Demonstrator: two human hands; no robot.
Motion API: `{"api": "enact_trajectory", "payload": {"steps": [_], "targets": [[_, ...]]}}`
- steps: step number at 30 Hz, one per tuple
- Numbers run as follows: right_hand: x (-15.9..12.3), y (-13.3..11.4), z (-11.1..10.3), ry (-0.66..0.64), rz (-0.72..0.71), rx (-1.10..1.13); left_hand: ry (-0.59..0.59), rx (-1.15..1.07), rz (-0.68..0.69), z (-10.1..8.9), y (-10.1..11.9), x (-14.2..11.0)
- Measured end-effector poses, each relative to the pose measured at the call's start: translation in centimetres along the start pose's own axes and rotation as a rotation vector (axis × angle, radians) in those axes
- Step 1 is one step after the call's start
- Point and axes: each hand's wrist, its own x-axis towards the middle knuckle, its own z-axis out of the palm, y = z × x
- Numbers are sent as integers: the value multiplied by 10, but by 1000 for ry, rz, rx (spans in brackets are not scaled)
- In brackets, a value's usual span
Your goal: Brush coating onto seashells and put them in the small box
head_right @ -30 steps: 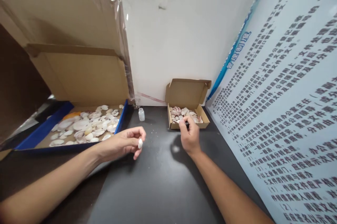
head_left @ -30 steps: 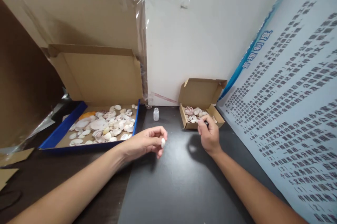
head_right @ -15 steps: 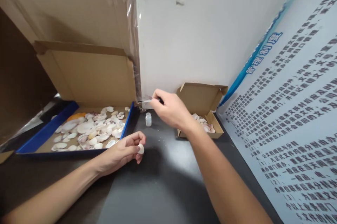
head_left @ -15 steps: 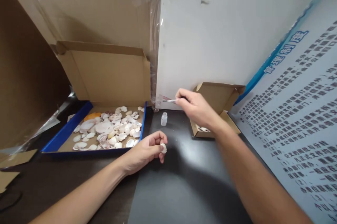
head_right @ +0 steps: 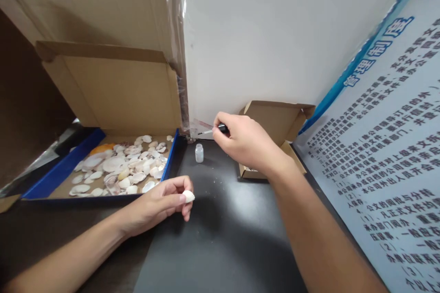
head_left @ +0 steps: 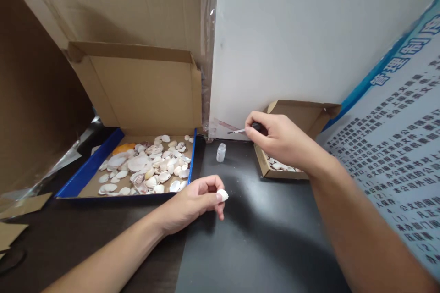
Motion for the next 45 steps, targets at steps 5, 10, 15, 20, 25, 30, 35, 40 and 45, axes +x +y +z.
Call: {"api": "enact_trajectory", "payload": {"steps": [5,10,15,20,25,30,35,40,45], "targets": [[6,5,20,-46,-24,-87,-39,305,-78,0,-2,1],[9,8,32,-75,-33,-97,-54,351,-90,1,1,2],[11,7,39,-49,-72,-117,-66,375,-95,1,0,1],[12,10,45,-41,-83,-156,-74,362,-103,1,-1,1],[14,12,53,-58,-95,-141,-85,361,-100,1,-1,1],[15,13,62,-77,-91,-109,-86,373,-80,2,-2,0],[15,14,68,-98,-84,-106,-84,344,-85,3,-1,0],[15,13,70,-109,-81,-105,-89,343,-79,3,-2,1],[15,12,72,-97,-73,-98,-87,344,-78,4,-2,0]]}}
